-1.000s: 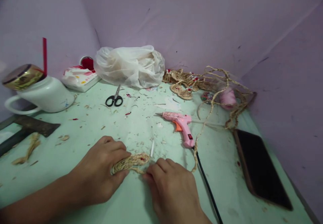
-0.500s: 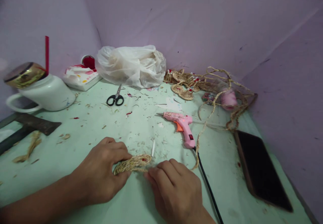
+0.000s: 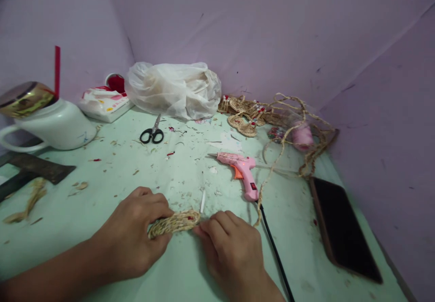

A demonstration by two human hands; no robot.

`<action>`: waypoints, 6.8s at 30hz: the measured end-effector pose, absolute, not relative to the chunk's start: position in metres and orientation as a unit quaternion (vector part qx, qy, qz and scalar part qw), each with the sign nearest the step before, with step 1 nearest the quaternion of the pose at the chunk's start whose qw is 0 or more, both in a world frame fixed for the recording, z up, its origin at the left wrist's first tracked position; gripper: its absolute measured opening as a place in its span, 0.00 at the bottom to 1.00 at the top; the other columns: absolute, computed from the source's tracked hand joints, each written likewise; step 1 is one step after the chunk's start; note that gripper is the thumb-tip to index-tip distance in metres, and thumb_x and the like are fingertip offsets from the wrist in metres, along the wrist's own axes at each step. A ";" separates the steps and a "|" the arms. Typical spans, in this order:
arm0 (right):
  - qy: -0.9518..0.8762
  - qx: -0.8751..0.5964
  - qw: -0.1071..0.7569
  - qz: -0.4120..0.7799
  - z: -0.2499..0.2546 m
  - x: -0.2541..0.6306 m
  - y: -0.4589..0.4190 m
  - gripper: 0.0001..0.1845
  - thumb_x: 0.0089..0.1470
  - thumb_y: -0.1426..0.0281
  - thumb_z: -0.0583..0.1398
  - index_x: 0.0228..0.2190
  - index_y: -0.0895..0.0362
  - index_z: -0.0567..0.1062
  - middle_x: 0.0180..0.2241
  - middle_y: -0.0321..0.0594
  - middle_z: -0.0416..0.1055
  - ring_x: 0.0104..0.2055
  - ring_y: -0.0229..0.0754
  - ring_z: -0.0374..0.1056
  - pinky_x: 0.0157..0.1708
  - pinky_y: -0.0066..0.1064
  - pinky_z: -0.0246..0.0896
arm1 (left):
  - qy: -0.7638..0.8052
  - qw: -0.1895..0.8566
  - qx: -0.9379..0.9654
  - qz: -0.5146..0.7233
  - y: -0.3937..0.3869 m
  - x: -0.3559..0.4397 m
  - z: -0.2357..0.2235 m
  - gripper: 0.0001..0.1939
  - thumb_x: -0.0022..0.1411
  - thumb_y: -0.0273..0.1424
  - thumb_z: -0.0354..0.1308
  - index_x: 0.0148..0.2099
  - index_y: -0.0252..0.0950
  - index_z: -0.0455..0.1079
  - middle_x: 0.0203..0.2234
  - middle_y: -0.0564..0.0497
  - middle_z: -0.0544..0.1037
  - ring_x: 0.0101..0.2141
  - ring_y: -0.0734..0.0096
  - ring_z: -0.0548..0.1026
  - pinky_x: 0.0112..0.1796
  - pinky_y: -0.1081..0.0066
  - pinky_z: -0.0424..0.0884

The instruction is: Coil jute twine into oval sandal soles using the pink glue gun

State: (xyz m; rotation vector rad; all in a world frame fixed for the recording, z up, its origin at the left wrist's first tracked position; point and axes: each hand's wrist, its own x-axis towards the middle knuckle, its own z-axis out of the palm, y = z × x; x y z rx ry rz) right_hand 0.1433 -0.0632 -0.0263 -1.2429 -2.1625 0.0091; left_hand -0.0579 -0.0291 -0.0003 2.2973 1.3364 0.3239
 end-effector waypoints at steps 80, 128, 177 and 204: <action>-0.773 -0.526 0.317 0.159 -0.024 0.119 -0.064 0.09 0.44 0.75 0.58 0.29 0.54 0.63 0.26 0.35 0.67 0.28 0.41 0.62 0.25 0.31 0.53 | 0.384 0.293 0.871 0.084 -0.021 -0.065 0.007 0.06 0.49 0.31 0.63 0.31 0.37 0.69 0.29 0.52 0.71 0.34 0.65 0.69 0.47 0.56 0.59; -0.761 -0.461 0.399 0.221 -0.026 0.131 -0.067 0.08 0.48 0.81 0.57 0.29 0.58 0.73 0.32 0.42 0.70 0.32 0.39 0.66 0.30 0.31 0.64 | 0.337 0.135 0.916 0.167 -0.029 -0.050 -0.005 0.06 0.54 0.23 0.49 0.29 0.36 0.65 0.25 0.49 0.67 0.29 0.66 0.65 0.38 0.57 0.62; -0.776 -0.536 0.257 0.211 -0.015 0.156 -0.057 0.02 0.49 0.71 0.63 0.25 0.56 0.75 0.27 0.37 0.73 0.31 0.42 0.66 0.30 0.32 0.57 | 0.324 0.118 0.912 0.223 -0.026 -0.035 -0.009 0.06 0.44 0.20 0.53 0.21 0.33 0.61 0.20 0.51 0.66 0.29 0.69 0.62 0.41 0.60 0.61; -0.704 -0.541 0.410 0.209 -0.016 0.154 -0.060 0.09 0.56 0.72 0.54 0.25 0.55 0.67 0.21 0.33 0.65 0.24 0.36 0.62 0.24 0.26 0.55 | 0.389 0.215 0.887 0.128 -0.015 -0.057 0.004 0.11 0.54 0.23 0.53 0.39 0.35 0.71 0.33 0.46 0.74 0.37 0.59 0.70 0.41 0.56 0.63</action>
